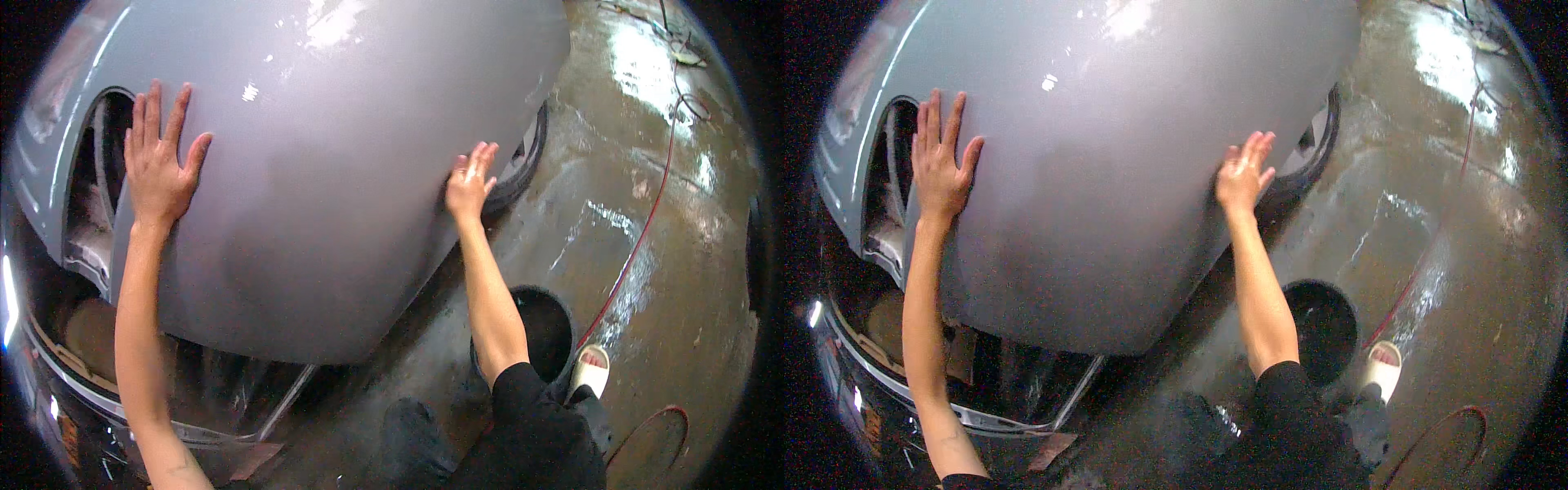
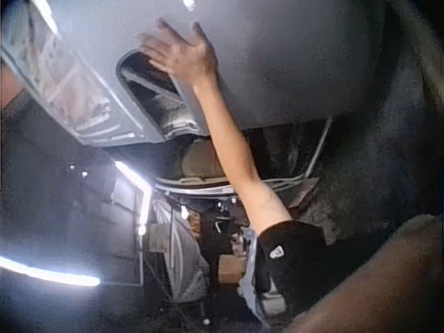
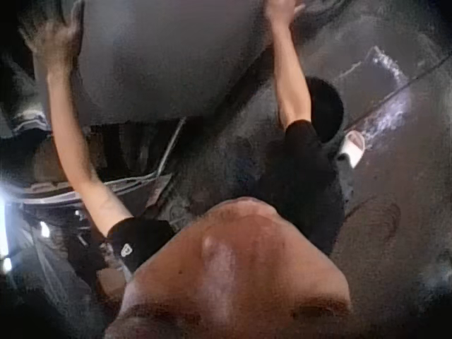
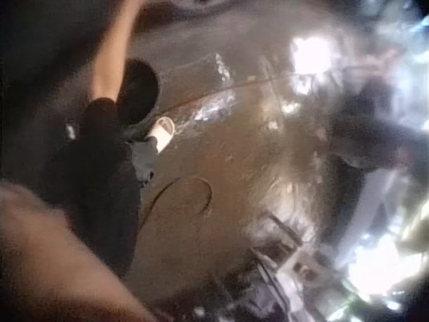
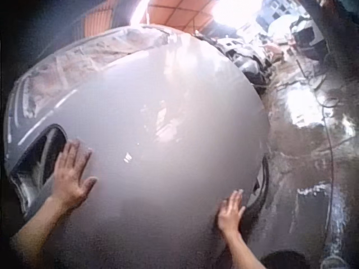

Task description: The person sands a large gray car door panel with a sanding block, repeatedly dipping the block into a bucket of water and rubbing the surface in circular and linear motions. The person occasionally pauses to feel the surface with their hand.

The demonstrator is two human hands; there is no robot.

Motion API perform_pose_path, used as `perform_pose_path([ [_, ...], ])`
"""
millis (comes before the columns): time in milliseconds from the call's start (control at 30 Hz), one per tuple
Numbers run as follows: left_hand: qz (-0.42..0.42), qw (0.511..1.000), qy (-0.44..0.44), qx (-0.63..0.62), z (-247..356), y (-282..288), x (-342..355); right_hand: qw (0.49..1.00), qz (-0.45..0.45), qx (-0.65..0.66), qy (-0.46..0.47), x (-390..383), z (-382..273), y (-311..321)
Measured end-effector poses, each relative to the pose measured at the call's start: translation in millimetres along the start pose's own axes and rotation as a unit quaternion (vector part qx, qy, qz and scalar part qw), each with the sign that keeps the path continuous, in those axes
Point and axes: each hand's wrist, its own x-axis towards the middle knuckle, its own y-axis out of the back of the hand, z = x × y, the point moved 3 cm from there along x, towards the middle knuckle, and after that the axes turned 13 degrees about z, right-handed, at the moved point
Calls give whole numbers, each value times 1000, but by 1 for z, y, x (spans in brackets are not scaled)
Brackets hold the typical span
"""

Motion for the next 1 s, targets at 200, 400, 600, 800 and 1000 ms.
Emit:
perform_pose_path([
  [200, 37, 999, -19, -23, -3, -3, -8, 858, -162, 87, 479, -272, -126, 19],
  [400, 47, 994, -29, 89, 2, 5, -6, 970, 75, 101, 210, 0, -121, -19],
  [600, -53, 998, 42, 13, 10, 9, -3, 883, -67, 181, 427, -111, -224, -6],
  [800, -66, 997, 49, 10, 3, 19, -5, 942, -71, 5, 328, 21, -181, -21],
  [1000, -46, 997, 48, 42, 4, -2, -8, 974, 33, 56, 218, -17, -89, -22],
])
